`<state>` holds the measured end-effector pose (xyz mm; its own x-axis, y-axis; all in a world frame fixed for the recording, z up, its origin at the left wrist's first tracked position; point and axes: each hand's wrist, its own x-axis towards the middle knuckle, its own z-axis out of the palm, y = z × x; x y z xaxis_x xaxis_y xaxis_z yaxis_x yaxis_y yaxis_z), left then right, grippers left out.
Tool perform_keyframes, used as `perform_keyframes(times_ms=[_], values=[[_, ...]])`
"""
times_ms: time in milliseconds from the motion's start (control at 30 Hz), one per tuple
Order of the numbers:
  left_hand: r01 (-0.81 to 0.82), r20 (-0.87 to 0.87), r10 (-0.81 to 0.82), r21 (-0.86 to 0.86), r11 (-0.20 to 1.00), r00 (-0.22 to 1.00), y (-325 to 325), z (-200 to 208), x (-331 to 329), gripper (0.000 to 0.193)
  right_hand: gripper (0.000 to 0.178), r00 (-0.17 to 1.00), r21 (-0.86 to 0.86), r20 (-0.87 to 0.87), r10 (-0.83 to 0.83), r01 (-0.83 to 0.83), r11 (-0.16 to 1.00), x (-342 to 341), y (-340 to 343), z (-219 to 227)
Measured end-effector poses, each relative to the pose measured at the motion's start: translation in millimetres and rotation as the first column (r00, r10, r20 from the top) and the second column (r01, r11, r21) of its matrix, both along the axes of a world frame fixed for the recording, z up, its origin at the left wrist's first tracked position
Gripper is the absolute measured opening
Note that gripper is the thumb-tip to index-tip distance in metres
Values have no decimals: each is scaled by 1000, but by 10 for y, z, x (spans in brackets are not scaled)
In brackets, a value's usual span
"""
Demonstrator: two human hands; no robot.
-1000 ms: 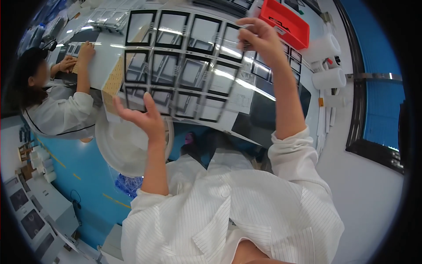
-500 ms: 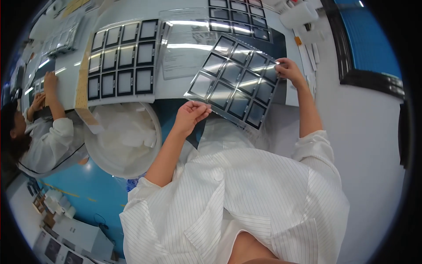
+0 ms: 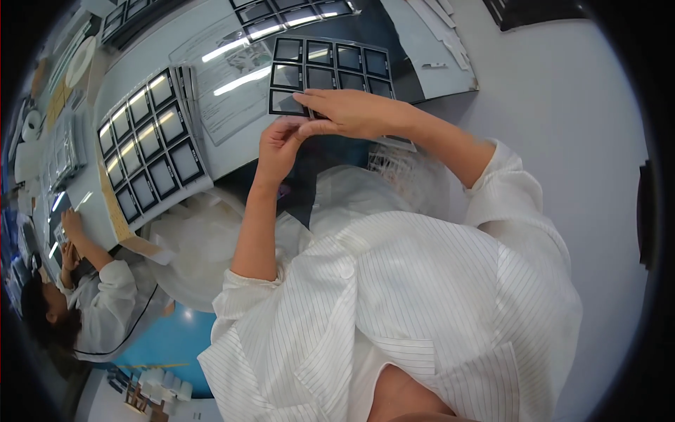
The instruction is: Placing small electronic parts into compartment trays and managing plastic waste at a manufacturing station.
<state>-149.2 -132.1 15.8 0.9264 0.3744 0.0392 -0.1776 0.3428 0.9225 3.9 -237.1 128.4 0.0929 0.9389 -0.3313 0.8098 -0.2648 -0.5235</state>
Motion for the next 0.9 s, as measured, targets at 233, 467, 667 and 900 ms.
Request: perform_keyframes(times_ms=[233, 467, 667, 900], values=[[-6, -224, -34, -173, 985, 974, -181, -548, -496, 29, 38, 967, 195, 225, -122, 78, 978, 369, -27, 460], [296, -113, -345, -316, 902, 932, 527, -52, -335, 56, 27, 992, 168, -115, -48, 67, 984, -213, -116, 506], [386, -258, -398, -99, 917, 880, 256, -29, -66, 23, 53, 939, 6, 345, -11, 9, 1000, -151, -310, 384], [416, -373, -374, 35, 909, 849, -69, -540, -323, 27, 62, 918, -461, -382, -102, -94, 882, 428, -252, 564]])
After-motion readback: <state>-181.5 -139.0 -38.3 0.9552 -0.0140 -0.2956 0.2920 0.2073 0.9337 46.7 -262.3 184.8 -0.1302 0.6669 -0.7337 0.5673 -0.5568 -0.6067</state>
